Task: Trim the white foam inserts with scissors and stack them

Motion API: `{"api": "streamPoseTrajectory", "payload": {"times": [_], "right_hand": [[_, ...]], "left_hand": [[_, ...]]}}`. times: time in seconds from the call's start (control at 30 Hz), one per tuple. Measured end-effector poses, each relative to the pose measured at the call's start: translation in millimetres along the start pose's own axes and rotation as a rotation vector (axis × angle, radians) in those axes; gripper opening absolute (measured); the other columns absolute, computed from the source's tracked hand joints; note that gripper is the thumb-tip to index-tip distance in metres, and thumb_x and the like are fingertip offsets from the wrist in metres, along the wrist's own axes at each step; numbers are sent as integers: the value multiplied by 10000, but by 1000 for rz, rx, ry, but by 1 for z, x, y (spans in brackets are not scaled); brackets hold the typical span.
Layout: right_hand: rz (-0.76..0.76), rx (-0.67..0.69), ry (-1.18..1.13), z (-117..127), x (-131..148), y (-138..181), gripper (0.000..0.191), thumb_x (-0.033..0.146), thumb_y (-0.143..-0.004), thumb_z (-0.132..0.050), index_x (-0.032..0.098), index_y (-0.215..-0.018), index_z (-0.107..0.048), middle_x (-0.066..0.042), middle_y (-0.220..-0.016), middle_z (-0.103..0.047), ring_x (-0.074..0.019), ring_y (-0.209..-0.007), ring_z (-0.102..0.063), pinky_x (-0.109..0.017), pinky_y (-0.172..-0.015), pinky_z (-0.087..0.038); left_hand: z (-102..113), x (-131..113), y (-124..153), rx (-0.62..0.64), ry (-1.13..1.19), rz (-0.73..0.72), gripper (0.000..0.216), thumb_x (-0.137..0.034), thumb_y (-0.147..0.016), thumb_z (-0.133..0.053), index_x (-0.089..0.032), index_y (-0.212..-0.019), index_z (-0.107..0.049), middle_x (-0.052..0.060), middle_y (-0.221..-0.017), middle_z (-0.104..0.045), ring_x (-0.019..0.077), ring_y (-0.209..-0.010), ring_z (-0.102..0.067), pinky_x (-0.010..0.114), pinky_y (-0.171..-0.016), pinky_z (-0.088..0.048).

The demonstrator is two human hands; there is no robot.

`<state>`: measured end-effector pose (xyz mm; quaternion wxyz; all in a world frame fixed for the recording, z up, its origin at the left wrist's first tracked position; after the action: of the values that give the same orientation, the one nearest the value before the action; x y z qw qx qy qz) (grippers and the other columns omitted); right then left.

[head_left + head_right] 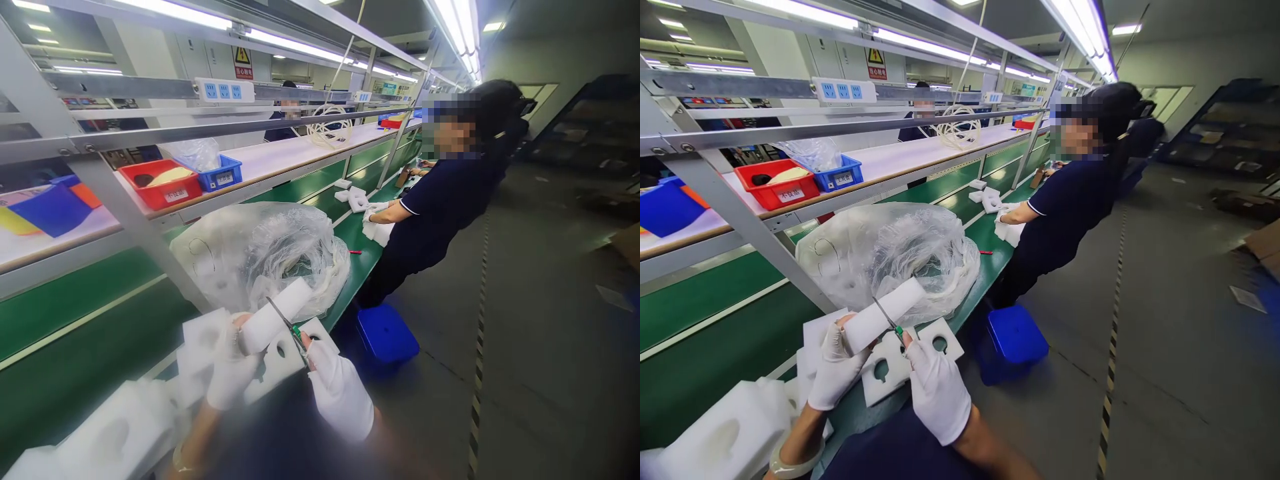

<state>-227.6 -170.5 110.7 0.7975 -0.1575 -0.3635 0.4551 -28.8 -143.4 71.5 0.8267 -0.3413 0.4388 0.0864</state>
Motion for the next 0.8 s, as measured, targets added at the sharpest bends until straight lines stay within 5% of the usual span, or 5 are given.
{"api": "streamPoseTrajectory", "payload": {"times": [0.33,0.6,0.8], "right_hand": [[-82,106,-26,-9,-5,0,644,61,-806,-344,148,-1443,-303,-131,-1084,-595,-211,-982,-597,-337,-779,-558],[-169,196,-135,-7,-8,-10,564,108,-836,-339,126,-1395,-406,-128,-1052,-626,-198,-911,-617,-326,-776,-553],[-170,226,-155,-26,-9,-9,593,135,-858,-330,186,-1449,-311,-140,-1148,-588,-244,-950,-617,-395,-770,-561]], "left_hand": [[4,-24,-1,61,-150,-214,489,-90,-633,-581,-211,-1097,-484,72,-1082,-515,245,-1008,-510,416,-881,-429],[6,11,0,79,-18,-96,448,-181,-731,-581,-213,-1162,-459,95,-1122,-531,245,-1045,-538,421,-916,-439],[15,17,-11,38,-80,24,408,-204,-744,-595,-222,-1134,-475,73,-1106,-542,236,-1031,-536,413,-904,-438]]}}
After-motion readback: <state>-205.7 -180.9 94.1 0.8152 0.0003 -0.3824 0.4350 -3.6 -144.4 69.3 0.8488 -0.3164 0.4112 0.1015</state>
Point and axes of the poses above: each hand's wrist, its own y-axis away from the middle knuckle, its own z-axis out of the back of the hand, x = y × z, the point moved 8 cm from there along -y, towards the middle knuckle
